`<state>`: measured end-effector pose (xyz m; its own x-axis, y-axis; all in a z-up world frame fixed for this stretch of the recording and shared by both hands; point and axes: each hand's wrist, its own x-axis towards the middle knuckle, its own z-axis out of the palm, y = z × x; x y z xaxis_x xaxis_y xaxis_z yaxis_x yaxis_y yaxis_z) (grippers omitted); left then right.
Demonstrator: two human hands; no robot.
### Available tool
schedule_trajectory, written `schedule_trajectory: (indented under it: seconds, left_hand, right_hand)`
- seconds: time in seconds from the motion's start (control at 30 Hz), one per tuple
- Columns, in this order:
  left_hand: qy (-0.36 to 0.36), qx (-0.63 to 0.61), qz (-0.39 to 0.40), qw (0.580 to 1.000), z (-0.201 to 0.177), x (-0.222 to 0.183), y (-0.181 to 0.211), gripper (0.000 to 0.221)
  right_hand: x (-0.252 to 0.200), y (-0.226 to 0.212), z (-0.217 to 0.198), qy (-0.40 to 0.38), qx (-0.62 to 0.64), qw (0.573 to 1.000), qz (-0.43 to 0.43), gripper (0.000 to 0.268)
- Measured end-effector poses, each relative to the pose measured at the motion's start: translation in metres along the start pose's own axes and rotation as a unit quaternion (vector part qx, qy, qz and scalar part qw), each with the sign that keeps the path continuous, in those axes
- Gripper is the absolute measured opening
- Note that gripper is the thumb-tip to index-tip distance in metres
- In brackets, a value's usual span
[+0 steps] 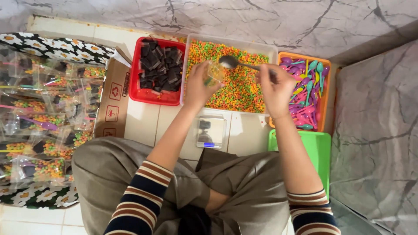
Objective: The person is manually packaging small candies into plastic bags, weighing each bag on a digital scale to ensure consistency.
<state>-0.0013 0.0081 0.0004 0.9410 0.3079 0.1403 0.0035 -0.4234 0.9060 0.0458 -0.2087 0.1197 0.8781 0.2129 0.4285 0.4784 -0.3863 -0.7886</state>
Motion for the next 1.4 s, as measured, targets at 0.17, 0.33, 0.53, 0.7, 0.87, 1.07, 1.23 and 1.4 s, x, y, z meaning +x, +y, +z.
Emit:
schedule_trajectory:
  seconds: [0.17,0.33,0.53,0.7,0.87,1.07,1.23,1.4]
  left_hand:
    - [0.026,-0.046,-0.045,0.998,-0.019,-0.010,0.002,0.079]
    - [0.045,-0.097,-0.071,0.992,-0.037,-0.016,0.014,0.075]
    - [0.060,-0.075,-0.092,0.991,-0.054,-0.017,0.011,0.081]
    - [0.060,-0.085,-0.072,0.992,-0.059,-0.011,0.009,0.077]
    - [0.084,-0.054,-0.026,0.995,-0.047,-0.007,-0.001,0.064]
    - [0.098,0.032,-0.012,0.995,-0.027,-0.009,-0.010,0.061]
    - [0.071,0.064,-0.020,0.995,-0.008,-0.009,-0.005,0.072]
    - [0.048,0.059,-0.003,0.997,0.011,-0.010,-0.002,0.085]
  right_hand:
    - [-0.021,0.109,0.026,0.059,0.095,0.983,0.146,0.018]
    - [-0.033,0.210,0.078,0.109,0.141,0.948,0.264,0.022]
    - [-0.025,0.253,0.139,0.102,0.220,0.890,0.387,0.025]
    - [-0.036,0.254,0.146,0.049,0.326,0.809,0.486,0.035]
    - [-0.020,0.196,0.104,0.047,0.307,0.807,0.503,0.033]
    - [0.006,0.118,0.036,0.059,0.251,0.859,0.442,0.020]
    - [0.013,0.045,0.015,0.051,0.203,0.912,0.353,0.018]
    - [0.002,-0.018,0.021,-0.039,0.055,0.995,0.075,0.015]
